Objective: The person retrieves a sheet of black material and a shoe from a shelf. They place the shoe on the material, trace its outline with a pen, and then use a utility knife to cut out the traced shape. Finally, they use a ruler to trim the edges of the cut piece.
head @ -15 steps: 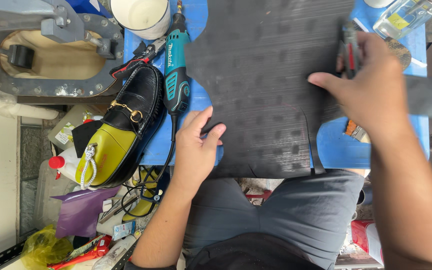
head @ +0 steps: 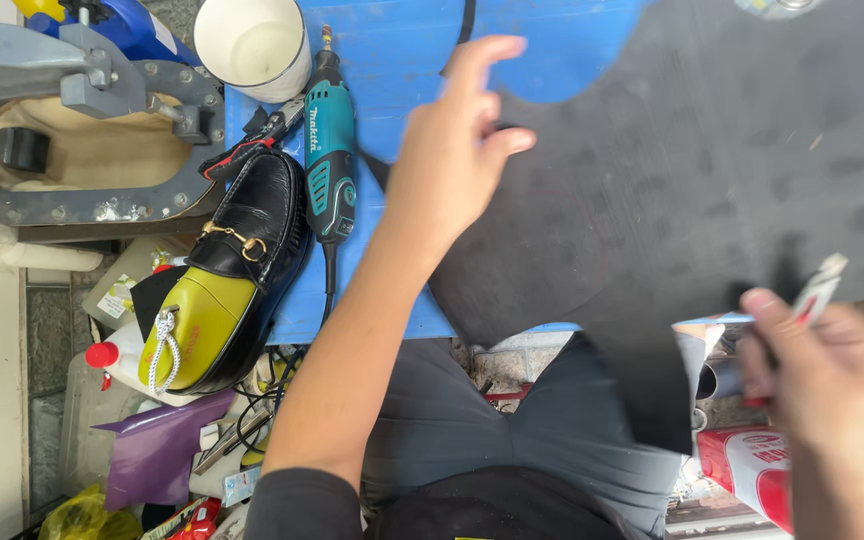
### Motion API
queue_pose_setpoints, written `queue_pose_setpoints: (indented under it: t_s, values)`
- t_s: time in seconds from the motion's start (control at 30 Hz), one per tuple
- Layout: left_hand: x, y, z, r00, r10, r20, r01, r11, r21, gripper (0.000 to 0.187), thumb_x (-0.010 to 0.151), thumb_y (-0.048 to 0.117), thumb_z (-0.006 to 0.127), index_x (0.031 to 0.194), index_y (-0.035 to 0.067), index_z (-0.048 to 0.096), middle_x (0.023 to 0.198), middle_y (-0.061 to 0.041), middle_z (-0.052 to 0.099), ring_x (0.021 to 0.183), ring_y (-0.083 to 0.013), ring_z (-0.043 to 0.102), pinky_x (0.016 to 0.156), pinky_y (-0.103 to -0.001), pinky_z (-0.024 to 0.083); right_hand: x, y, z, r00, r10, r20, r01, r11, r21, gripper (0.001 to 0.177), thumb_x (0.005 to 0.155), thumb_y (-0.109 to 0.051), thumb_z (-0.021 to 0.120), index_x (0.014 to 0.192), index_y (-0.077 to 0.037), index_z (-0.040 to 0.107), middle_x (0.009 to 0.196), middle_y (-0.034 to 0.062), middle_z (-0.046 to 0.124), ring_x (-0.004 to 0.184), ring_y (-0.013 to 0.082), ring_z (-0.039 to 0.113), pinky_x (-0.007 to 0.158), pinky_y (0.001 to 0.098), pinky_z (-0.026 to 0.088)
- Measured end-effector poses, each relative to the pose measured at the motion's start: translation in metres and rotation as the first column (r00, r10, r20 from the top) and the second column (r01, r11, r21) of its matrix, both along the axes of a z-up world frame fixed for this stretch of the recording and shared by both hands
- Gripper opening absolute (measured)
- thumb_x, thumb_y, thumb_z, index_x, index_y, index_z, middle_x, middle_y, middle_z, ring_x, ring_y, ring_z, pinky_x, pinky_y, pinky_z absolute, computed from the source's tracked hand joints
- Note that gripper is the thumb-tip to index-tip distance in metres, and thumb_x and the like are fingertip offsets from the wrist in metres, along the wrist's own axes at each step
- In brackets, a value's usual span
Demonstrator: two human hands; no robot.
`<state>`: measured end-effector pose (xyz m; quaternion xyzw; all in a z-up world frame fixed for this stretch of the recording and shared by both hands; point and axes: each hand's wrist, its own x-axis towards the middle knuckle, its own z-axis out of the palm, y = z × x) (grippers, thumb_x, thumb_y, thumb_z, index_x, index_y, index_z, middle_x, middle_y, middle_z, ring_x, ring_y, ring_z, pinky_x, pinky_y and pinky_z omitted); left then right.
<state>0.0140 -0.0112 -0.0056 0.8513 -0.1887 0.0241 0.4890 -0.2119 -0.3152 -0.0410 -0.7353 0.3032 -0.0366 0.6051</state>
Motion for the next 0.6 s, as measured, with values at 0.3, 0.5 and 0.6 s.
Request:
queue_pose_setpoints:
  t_s: [0.3,0.5,0.6]
  values:
    - [0.041,-0.065,-0.059,0.885,-0.201,0.420,0.163,0.979,0.126,0.059,0.078,0.002,0.075,0.133,0.010,0.055,0.106,-0.013,0.071,0.098,-0.0337,0.070,0.082,-0.043,0.056,-0.029,0.085,-0.043,0.988,0.139,-0.064,-0.098,0.897,0.432,0.033,0.104,-0.021,0.055,0.117,0.008,0.066,0.087,0.0139,0.077,0.041,0.0109,0.042,0.038,0.0261,0.036]
    - [-0.045,0.007,-0.045,0.975,0.200,0.100,-0.224,0.889,0.400,0.050,0.083,0.023,0.080,0.123,-0.001,0.061,0.127,-0.018,0.059,0.115,-0.0378,0.057,0.091,-0.050,0.050,-0.019,0.081,-0.002,0.780,0.624,-0.049,-0.578,0.748,0.327,0.023,0.101,-0.016,0.058,0.119,-0.002,0.064,0.078,0.0064,0.062,0.066,0.0093,0.059,0.058,0.0255,0.050]
    - [-0.071,0.025,-0.049,0.968,0.169,0.188,-0.233,0.886,0.402,0.059,0.084,0.028,0.078,0.129,-0.006,0.060,0.137,-0.019,0.057,0.124,-0.0368,0.055,0.098,-0.049,0.048,0.033,0.075,0.025,0.781,0.613,-0.118,-0.621,0.782,-0.048,0.020,0.098,-0.014,0.062,0.116,-0.005,0.066,0.083,0.0056,0.068,0.067,0.0127,0.064,0.058,0.0295,0.053]
